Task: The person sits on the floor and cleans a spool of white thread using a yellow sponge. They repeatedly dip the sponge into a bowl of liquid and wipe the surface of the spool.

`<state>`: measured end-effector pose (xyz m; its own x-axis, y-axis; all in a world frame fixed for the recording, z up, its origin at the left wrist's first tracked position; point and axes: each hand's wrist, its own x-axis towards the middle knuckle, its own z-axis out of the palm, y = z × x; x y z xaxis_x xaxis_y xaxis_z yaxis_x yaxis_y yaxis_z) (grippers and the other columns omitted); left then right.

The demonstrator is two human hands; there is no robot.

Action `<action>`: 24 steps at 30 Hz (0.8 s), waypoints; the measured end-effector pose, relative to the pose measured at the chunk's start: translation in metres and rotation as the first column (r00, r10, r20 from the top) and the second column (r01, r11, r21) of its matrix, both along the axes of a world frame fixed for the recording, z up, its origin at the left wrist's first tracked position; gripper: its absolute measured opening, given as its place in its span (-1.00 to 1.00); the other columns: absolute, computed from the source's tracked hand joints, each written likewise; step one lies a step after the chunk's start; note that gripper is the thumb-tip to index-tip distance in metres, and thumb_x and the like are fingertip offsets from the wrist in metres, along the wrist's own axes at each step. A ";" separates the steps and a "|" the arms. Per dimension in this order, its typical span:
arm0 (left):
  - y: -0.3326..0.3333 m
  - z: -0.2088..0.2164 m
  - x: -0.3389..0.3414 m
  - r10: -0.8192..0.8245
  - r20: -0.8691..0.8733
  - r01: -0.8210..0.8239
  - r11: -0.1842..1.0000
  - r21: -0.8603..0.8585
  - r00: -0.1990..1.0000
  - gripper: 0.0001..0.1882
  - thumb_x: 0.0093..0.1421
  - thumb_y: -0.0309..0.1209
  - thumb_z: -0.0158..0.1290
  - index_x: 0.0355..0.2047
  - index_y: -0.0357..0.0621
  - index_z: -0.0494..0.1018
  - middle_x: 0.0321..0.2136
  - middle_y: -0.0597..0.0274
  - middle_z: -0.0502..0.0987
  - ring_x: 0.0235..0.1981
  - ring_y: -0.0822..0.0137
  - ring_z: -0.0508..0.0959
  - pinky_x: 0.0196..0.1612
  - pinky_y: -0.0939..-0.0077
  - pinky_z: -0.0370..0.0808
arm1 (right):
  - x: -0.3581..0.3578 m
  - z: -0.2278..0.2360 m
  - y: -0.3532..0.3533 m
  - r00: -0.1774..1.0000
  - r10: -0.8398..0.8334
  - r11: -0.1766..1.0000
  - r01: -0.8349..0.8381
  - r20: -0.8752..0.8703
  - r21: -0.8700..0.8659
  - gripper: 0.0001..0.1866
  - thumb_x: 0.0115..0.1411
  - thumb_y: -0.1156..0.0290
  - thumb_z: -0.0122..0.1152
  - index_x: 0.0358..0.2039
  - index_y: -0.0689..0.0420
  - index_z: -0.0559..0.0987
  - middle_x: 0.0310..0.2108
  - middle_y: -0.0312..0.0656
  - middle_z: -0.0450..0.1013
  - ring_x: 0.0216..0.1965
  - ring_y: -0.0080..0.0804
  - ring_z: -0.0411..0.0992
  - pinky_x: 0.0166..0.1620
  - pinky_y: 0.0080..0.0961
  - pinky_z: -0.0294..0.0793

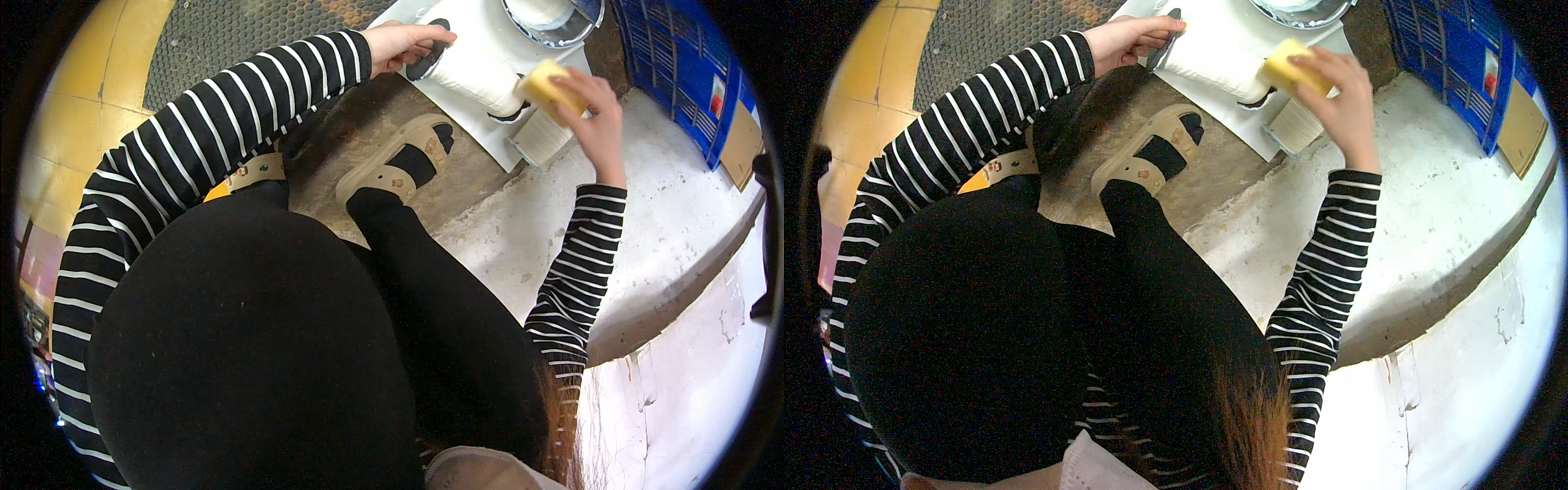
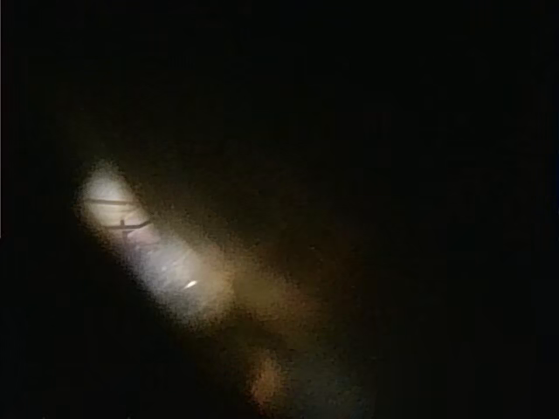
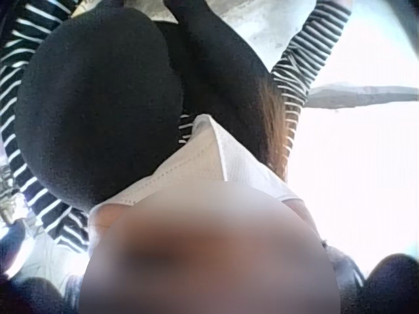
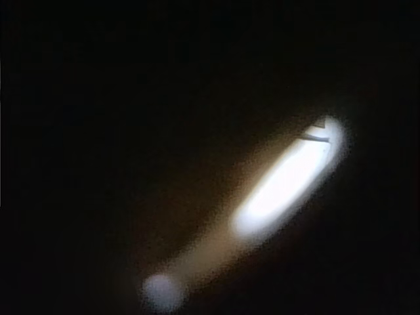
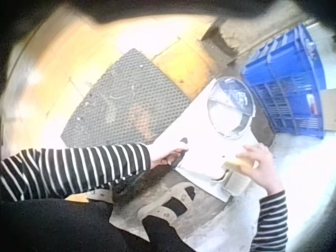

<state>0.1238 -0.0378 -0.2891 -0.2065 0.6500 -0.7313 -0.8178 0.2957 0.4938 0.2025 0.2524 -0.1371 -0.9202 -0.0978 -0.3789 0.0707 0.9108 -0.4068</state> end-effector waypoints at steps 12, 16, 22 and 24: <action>0.037 0.003 -0.009 -0.116 -0.301 0.132 0.991 0.032 0.946 -0.63 0.15 -0.19 0.19 -0.18 -0.24 0.63 -0.35 0.19 0.67 -0.38 0.43 0.58 -0.25 0.54 0.47 | -0.066 -0.076 -0.001 0.940 0.172 0.934 -0.060 -0.296 0.352 -0.61 0.01 0.35 0.32 -0.09 0.04 0.64 0.01 -0.08 0.51 0.03 -0.11 0.40 0.05 -0.21 0.32; 0.031 -0.018 -0.016 -0.083 -0.224 0.101 0.992 0.070 0.971 -0.72 0.20 -0.18 0.14 -0.28 -0.13 0.64 -0.59 0.45 0.46 -0.59 0.59 0.33 -0.49 0.65 0.26 | -0.071 -0.082 -0.007 0.925 0.261 0.896 -0.125 -0.278 0.426 -0.64 0.00 0.34 0.34 -0.13 0.03 0.65 0.00 -0.08 0.51 0.01 -0.11 0.42 0.03 -0.21 0.35; 0.026 -0.036 -0.017 -0.079 -0.049 0.085 0.984 0.156 0.996 -0.71 0.25 -0.07 0.10 -0.47 0.04 0.53 -0.68 0.59 0.29 -0.66 0.66 0.16 -0.57 0.70 0.08 | -0.056 -0.053 0.008 0.956 0.022 0.986 0.027 -0.292 0.164 -0.63 0.05 0.35 0.34 -0.08 0.02 0.64 0.02 -0.07 0.51 0.02 -0.20 0.45 0.05 -0.30 0.38; 0.025 -0.037 -0.017 -0.074 -0.045 0.080 0.984 0.158 0.996 -0.71 0.25 -0.06 0.10 -0.47 0.05 0.52 -0.68 0.60 0.28 -0.67 0.66 0.16 -0.58 0.70 0.07 | -0.043 -0.040 0.009 0.947 0.017 0.996 0.014 -0.320 0.091 -0.58 0.14 0.32 0.34 0.05 -0.03 0.62 0.09 -0.16 0.50 0.05 -0.39 0.47 0.11 -0.45 0.40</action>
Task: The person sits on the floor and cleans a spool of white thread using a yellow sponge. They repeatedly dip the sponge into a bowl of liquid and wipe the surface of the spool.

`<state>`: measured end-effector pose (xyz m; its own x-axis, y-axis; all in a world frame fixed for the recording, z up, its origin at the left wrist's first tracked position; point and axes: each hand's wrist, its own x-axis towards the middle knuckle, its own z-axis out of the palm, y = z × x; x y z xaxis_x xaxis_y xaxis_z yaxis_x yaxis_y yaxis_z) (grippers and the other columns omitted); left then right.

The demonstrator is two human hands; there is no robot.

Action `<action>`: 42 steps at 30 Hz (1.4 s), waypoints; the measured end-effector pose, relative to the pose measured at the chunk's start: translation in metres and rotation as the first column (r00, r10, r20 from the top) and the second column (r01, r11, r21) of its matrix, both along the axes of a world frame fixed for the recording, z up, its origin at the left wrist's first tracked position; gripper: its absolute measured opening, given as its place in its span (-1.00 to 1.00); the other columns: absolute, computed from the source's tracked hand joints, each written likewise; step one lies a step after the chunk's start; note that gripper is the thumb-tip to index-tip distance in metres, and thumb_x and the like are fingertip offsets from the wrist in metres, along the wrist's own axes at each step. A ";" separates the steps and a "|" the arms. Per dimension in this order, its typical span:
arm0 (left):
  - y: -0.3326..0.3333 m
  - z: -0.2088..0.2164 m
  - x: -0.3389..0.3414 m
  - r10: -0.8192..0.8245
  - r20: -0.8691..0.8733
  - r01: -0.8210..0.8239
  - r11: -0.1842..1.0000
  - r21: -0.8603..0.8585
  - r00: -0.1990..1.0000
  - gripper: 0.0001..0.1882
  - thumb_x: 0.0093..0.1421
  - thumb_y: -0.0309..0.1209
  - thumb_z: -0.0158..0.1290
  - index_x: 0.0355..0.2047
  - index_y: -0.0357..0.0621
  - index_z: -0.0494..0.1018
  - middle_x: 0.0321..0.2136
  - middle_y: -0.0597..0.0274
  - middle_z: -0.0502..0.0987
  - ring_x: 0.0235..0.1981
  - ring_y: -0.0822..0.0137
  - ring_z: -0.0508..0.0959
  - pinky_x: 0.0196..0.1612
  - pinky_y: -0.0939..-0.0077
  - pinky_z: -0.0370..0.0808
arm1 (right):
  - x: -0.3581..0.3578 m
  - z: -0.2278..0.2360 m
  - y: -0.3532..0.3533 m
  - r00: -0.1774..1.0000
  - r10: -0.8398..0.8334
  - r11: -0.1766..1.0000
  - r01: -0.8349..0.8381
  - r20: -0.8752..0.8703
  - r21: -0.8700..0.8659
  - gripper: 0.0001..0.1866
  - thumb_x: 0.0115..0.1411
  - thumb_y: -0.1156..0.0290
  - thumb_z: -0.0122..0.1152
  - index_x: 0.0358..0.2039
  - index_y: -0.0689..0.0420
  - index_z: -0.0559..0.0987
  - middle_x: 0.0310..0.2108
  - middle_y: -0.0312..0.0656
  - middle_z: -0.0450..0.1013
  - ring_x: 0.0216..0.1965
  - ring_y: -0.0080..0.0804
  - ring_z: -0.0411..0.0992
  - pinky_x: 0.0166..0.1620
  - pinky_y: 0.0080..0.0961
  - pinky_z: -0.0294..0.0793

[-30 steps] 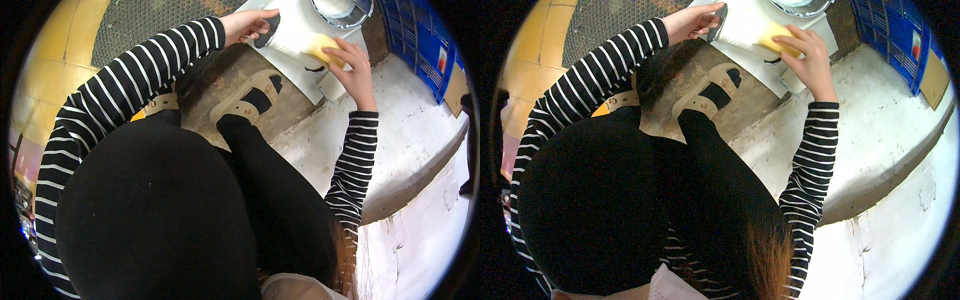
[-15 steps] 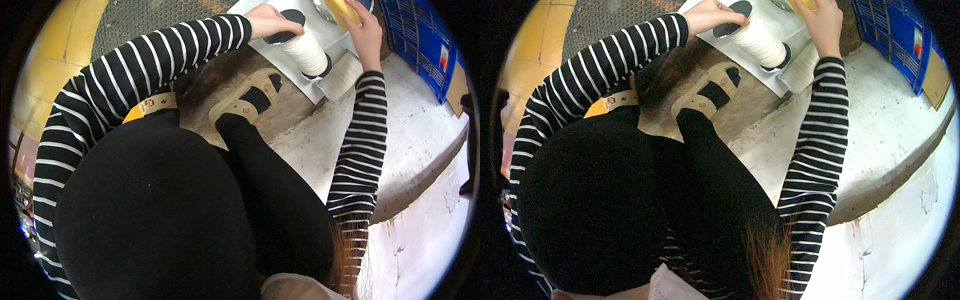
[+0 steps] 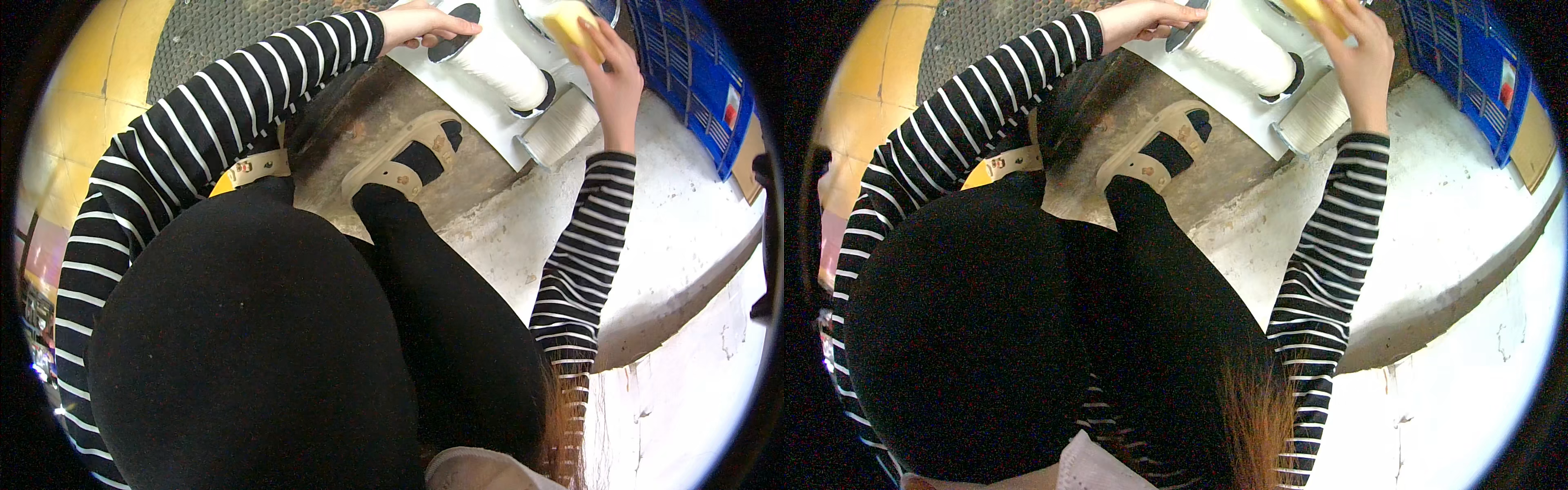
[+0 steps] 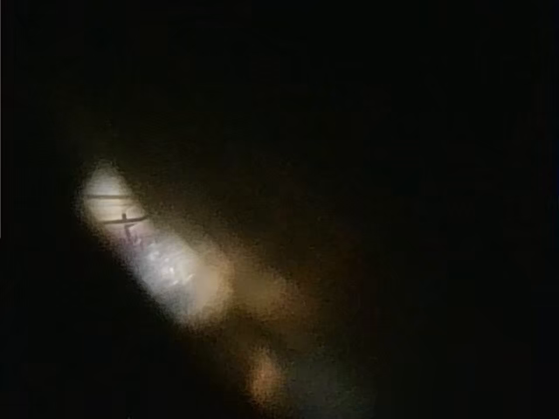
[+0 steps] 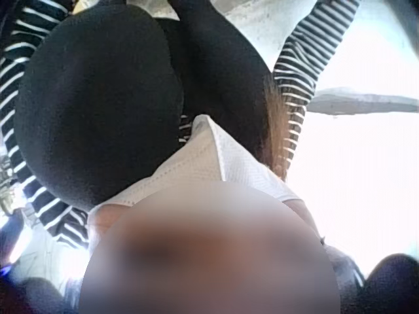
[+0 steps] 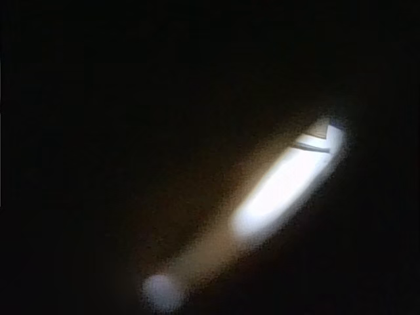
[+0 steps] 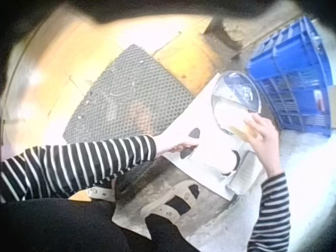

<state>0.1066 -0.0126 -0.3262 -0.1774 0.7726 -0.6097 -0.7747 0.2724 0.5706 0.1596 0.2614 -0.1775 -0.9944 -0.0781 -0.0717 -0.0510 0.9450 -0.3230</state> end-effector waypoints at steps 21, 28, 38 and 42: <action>-0.002 0.001 0.000 -0.010 -0.033 0.009 1.000 -0.011 0.999 -0.68 0.20 0.02 0.12 -0.34 0.06 0.52 -0.61 0.55 0.30 -0.61 0.60 0.23 -0.51 0.63 0.14 | 0.067 0.042 -0.056 0.981 0.074 0.989 -0.095 0.179 0.113 -0.58 0.00 0.41 0.38 -0.06 -0.16 0.69 0.06 -0.31 0.51 -0.01 -0.36 0.42 0.07 -0.43 0.22; 0.000 0.006 0.003 0.015 -0.069 -0.018 0.999 -0.041 0.997 -0.62 0.18 0.04 0.13 -0.27 0.02 0.54 -0.55 0.48 0.37 -0.50 0.57 0.31 -0.40 0.59 0.24 | 0.068 0.018 -0.107 0.989 0.128 0.992 -0.127 0.075 -0.011 -0.57 -0.03 0.42 0.40 -0.08 -0.16 0.69 0.05 -0.32 0.50 -0.01 -0.35 0.41 0.07 -0.43 0.22; 0.008 0.006 -0.005 -0.029 -0.101 0.023 0.998 -0.064 0.994 -0.65 0.17 0.01 0.13 -0.32 0.00 0.55 -0.52 0.48 0.38 -0.48 0.56 0.30 -0.38 0.59 0.27 | 0.086 0.031 -0.068 0.999 0.030 0.995 -0.027 -0.025 0.091 -0.61 -0.04 0.39 0.39 -0.13 -0.22 0.70 0.03 -0.36 0.51 -0.11 -0.38 0.44 0.01 -0.45 0.26; 0.003 0.004 0.004 0.039 -0.120 -0.043 0.998 -0.034 0.992 -0.75 0.19 -0.09 0.14 -0.45 0.04 0.53 -0.61 0.54 0.33 -0.58 0.61 0.26 -0.49 0.67 0.20 | 0.070 0.021 -0.082 0.999 0.035 0.999 -0.035 -0.009 -0.039 -0.60 -0.03 0.39 0.38 -0.11 -0.20 0.69 0.04 -0.35 0.51 -0.10 -0.36 0.44 0.02 -0.46 0.25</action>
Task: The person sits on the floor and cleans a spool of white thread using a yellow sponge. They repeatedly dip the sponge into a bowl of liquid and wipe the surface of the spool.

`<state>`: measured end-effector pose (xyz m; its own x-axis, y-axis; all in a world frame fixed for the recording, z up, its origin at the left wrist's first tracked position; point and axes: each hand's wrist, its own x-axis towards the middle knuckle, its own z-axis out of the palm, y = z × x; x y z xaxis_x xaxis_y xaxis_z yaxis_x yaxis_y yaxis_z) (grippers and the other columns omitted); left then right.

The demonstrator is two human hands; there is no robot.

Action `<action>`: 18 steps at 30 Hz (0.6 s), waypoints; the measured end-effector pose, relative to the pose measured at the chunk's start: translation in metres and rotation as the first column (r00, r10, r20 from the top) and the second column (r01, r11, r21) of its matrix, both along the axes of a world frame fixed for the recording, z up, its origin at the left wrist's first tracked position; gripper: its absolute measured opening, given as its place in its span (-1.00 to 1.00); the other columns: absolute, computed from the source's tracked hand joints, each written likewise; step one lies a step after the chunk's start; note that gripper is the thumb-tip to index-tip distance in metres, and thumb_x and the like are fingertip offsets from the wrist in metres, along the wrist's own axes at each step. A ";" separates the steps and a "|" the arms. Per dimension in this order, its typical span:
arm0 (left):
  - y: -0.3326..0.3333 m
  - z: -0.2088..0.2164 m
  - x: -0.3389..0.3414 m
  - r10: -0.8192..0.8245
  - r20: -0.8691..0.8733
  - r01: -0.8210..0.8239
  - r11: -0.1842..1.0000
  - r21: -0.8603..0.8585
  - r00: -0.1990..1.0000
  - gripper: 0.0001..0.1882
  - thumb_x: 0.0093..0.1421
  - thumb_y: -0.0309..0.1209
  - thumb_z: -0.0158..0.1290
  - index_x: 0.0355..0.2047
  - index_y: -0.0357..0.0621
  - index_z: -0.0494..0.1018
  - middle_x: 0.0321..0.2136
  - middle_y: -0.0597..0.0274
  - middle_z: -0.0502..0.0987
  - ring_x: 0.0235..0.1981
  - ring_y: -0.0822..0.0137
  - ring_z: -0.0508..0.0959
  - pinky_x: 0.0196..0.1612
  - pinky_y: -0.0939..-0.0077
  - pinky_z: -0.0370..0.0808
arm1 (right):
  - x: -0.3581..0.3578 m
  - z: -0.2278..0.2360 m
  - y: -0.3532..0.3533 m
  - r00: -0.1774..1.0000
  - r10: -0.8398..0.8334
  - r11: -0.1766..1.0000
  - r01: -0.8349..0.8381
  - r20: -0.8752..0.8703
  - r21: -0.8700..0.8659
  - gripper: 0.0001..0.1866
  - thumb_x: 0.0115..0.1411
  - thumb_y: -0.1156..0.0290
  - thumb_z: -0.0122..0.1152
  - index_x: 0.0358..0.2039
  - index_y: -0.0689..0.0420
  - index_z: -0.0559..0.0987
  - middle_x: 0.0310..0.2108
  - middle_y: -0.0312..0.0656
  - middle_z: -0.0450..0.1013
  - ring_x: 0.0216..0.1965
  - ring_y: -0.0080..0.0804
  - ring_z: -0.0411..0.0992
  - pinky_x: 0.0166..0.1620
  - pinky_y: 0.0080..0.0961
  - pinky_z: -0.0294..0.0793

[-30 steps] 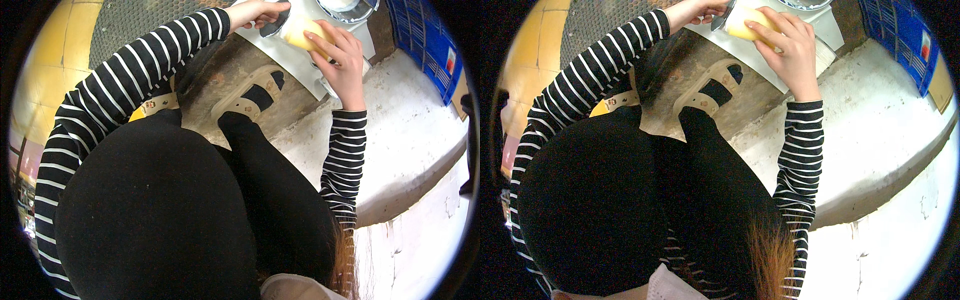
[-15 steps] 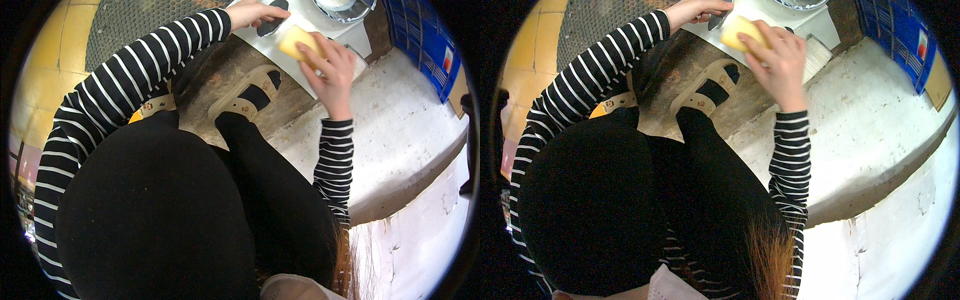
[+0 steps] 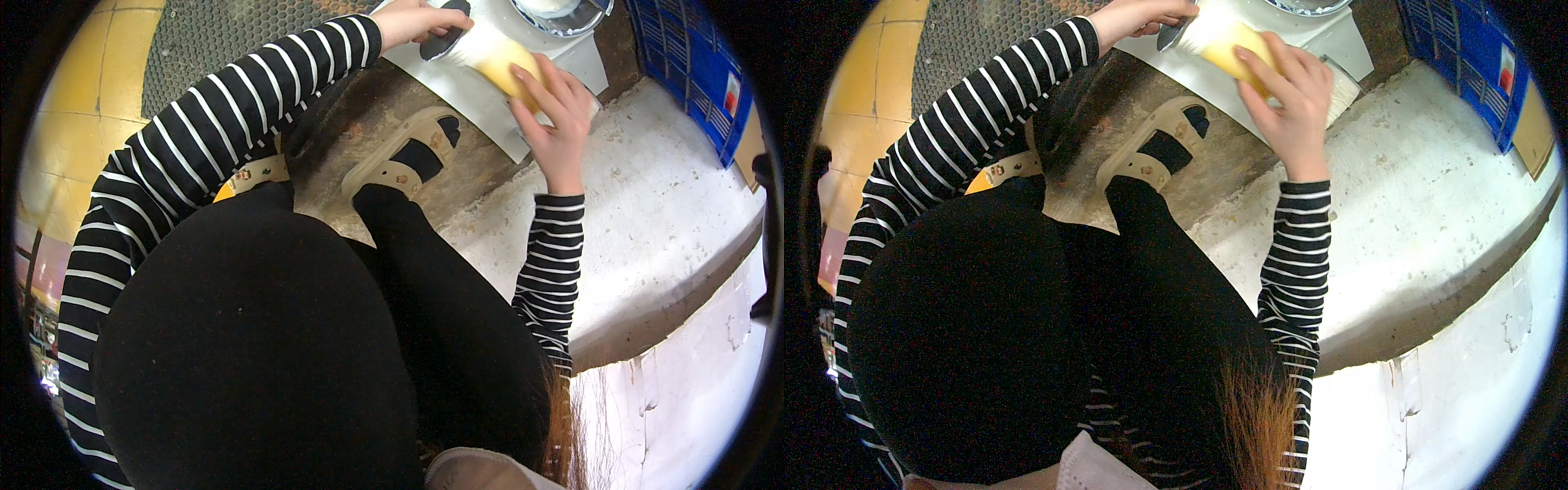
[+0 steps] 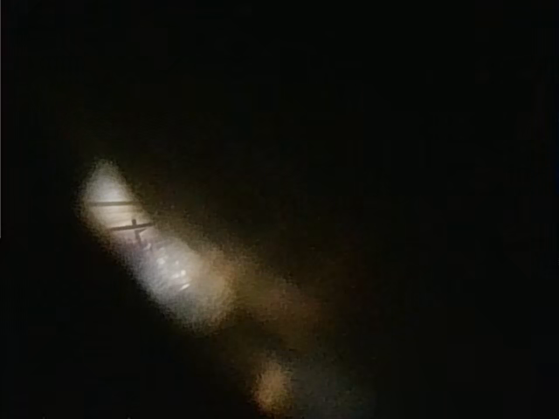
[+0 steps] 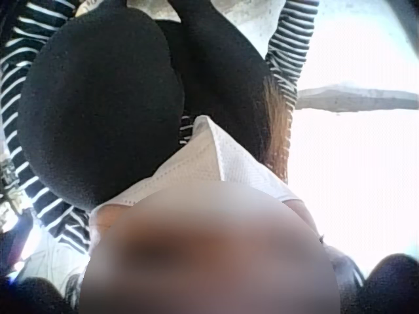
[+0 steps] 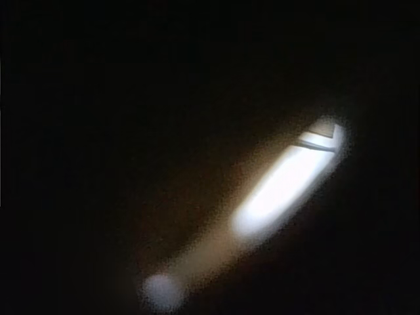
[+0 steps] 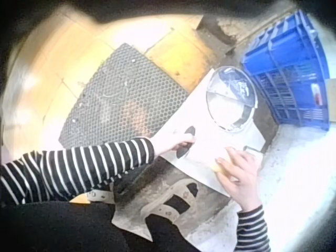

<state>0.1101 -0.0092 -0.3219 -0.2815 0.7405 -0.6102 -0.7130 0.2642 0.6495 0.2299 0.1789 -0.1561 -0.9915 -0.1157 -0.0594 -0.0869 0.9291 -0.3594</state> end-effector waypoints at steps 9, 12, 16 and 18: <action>-0.002 -0.004 0.005 0.024 0.015 -0.023 0.998 -0.062 1.000 -0.70 0.18 -0.12 0.17 -0.25 -0.06 0.65 -0.48 0.41 0.55 -0.55 0.61 0.35 -0.46 0.73 0.27 | 0.020 0.016 0.054 0.982 0.012 0.988 -0.040 0.186 0.149 -0.60 -0.03 0.39 0.36 -0.10 -0.14 0.70 0.02 -0.30 0.54 -0.08 -0.35 0.44 0.00 -0.42 0.25; -0.003 -0.005 0.007 -0.050 -0.147 0.041 0.997 -0.066 0.988 -0.42 -0.01 0.09 0.21 -0.24 -0.21 0.64 -0.30 0.12 0.60 -0.54 0.52 0.34 -0.46 0.64 0.29 | 0.017 0.022 0.058 0.979 -0.016 0.990 -0.012 0.202 0.139 -0.59 -0.02 0.39 0.36 -0.09 -0.13 0.70 0.02 -0.25 0.54 -0.05 -0.33 0.43 0.02 -0.43 0.26; -0.013 0.000 0.005 -0.125 -0.230 0.118 0.992 -0.043 0.965 -0.26 -0.10 0.22 0.22 -0.20 -0.25 0.62 -0.32 0.12 0.60 -0.59 0.50 0.19 -0.52 0.58 0.13 | -0.010 0.007 0.031 0.991 0.021 0.999 -0.016 0.135 -0.037 -0.58 0.00 0.41 0.35 -0.06 -0.08 0.68 0.05 -0.23 0.53 -0.02 -0.29 0.43 0.08 -0.40 0.28; -0.018 0.005 0.003 -0.206 -0.157 0.199 0.978 -0.062 0.966 -0.31 -0.07 0.21 0.21 -0.17 -0.16 0.64 -0.56 0.37 0.39 -0.58 0.54 0.18 -0.53 0.59 0.05 | -0.022 -0.002 0.018 0.990 0.065 0.993 -0.052 0.125 -0.104 -0.58 0.00 0.42 0.34 -0.05 -0.05 0.68 0.06 -0.21 0.52 -0.01 -0.28 0.43 0.10 -0.38 0.30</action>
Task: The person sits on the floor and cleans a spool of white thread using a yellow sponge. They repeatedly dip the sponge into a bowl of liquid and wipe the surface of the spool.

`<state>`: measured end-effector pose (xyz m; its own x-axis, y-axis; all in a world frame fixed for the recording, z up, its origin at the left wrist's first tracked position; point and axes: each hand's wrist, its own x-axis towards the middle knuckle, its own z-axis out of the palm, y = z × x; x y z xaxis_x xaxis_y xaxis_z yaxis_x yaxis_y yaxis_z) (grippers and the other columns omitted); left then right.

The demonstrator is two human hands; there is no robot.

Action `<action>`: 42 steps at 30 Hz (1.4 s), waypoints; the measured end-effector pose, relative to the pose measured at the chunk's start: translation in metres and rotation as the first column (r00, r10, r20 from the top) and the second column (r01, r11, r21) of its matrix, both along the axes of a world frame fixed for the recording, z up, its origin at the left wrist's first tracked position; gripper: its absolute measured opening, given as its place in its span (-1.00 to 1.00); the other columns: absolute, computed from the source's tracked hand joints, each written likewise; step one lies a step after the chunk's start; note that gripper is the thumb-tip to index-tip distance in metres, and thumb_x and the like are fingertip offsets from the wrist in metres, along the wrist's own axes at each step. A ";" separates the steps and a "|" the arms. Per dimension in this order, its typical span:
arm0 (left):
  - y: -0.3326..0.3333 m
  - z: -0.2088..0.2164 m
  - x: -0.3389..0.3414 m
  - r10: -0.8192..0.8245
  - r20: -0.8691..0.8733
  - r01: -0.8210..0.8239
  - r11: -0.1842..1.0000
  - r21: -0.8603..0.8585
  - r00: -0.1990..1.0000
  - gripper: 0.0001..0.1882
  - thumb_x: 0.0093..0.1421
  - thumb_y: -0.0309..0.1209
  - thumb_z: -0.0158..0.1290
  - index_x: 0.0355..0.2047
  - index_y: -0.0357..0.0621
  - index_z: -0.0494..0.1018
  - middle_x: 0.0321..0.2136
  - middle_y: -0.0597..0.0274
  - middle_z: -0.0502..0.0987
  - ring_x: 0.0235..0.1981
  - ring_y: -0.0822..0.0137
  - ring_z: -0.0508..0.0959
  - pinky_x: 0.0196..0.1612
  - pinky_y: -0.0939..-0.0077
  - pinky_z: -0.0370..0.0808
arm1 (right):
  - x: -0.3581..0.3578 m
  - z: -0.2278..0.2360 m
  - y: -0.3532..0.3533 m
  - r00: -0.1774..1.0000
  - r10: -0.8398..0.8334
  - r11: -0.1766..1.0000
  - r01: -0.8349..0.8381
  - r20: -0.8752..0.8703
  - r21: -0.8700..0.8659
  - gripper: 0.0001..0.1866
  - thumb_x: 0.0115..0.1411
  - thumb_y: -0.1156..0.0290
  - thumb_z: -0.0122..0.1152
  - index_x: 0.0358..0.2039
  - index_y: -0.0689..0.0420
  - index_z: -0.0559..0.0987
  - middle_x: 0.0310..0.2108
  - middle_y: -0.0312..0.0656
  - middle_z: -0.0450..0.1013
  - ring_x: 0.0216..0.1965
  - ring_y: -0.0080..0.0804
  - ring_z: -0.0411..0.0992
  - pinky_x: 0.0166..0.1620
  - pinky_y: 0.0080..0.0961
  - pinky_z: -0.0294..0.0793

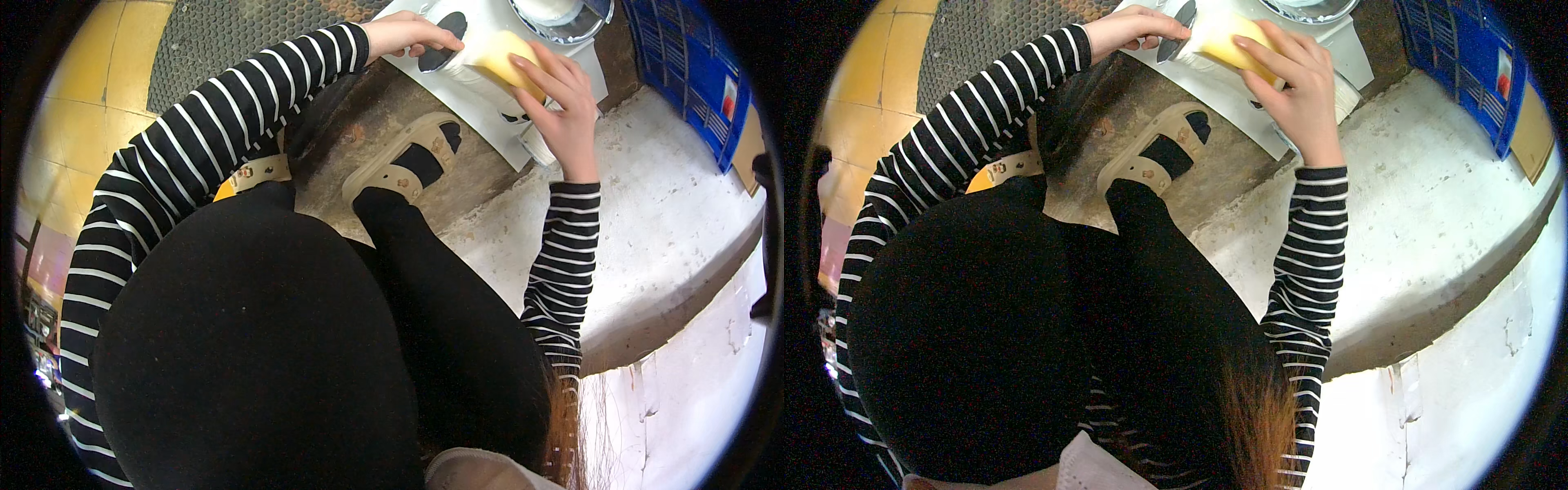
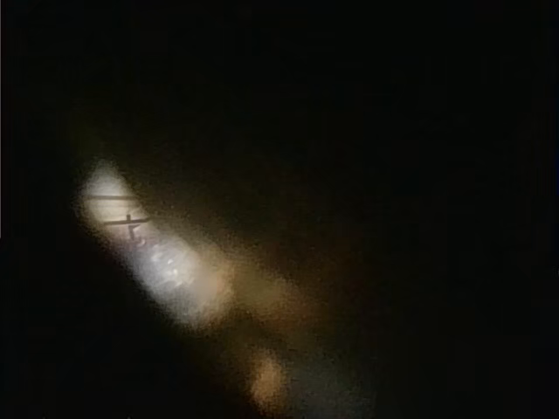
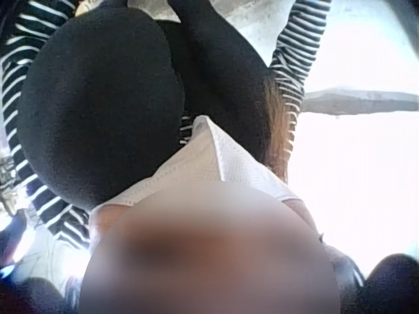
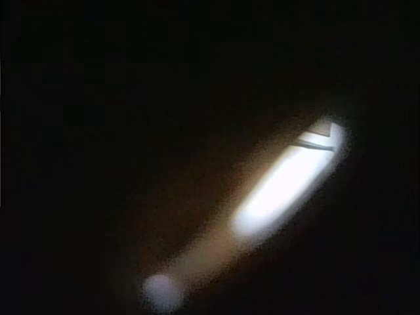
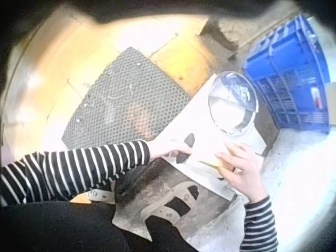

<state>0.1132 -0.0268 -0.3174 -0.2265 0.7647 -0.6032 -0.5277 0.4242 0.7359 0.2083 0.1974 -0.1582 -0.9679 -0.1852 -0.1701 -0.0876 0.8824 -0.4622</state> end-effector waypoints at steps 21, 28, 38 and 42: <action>-0.015 0.031 0.006 0.050 0.226 -0.056 0.998 0.021 0.973 -0.62 0.05 0.00 0.21 -0.28 0.00 0.63 -0.59 0.57 0.24 -0.52 0.60 0.14 -0.43 0.63 0.08 | -0.065 -0.049 0.064 0.972 -0.195 0.980 0.199 -0.132 0.017 -0.67 0.01 0.38 0.32 -0.14 0.04 0.65 -0.04 -0.02 0.52 0.01 -0.13 0.43 0.03 -0.25 0.36; -0.004 0.018 0.012 0.128 0.197 -0.121 0.991 -0.048 0.972 -0.26 -0.03 0.19 0.22 -0.03 -0.16 0.55 -0.17 0.17 0.51 -0.46 0.56 0.28 -0.30 0.63 0.22 | -0.084 -0.042 0.030 0.970 0.164 0.897 -0.072 -0.178 0.436 -0.71 0.02 0.40 0.27 -0.19 0.03 0.65 -0.04 -0.15 0.52 -0.03 -0.15 0.42 0.00 -0.21 0.35; 0.016 -0.004 0.008 0.163 0.012 -0.163 0.982 0.100 0.987 -0.56 0.09 0.00 0.18 -0.23 -0.11 0.62 -0.46 0.37 0.52 -0.52 0.56 0.35 -0.43 0.67 0.26 | -0.023 0.013 0.055 0.990 -0.129 0.990 0.125 -0.057 -0.072 -0.60 0.06 0.44 0.39 -0.03 0.00 0.66 0.09 -0.16 0.50 0.11 -0.30 0.42 0.20 -0.38 0.32; 0.019 -0.024 -0.007 0.041 0.142 -0.060 0.989 0.134 0.989 -0.67 0.15 -0.09 0.17 -0.27 -0.08 0.63 -0.52 0.42 0.50 -0.54 0.61 0.34 -0.49 0.73 0.23 | -0.001 0.013 0.033 0.998 -0.069 0.995 0.068 -0.013 -0.078 -0.60 0.04 0.44 0.40 -0.04 -0.02 0.67 0.11 -0.19 0.49 0.16 -0.27 0.37 0.24 -0.32 0.29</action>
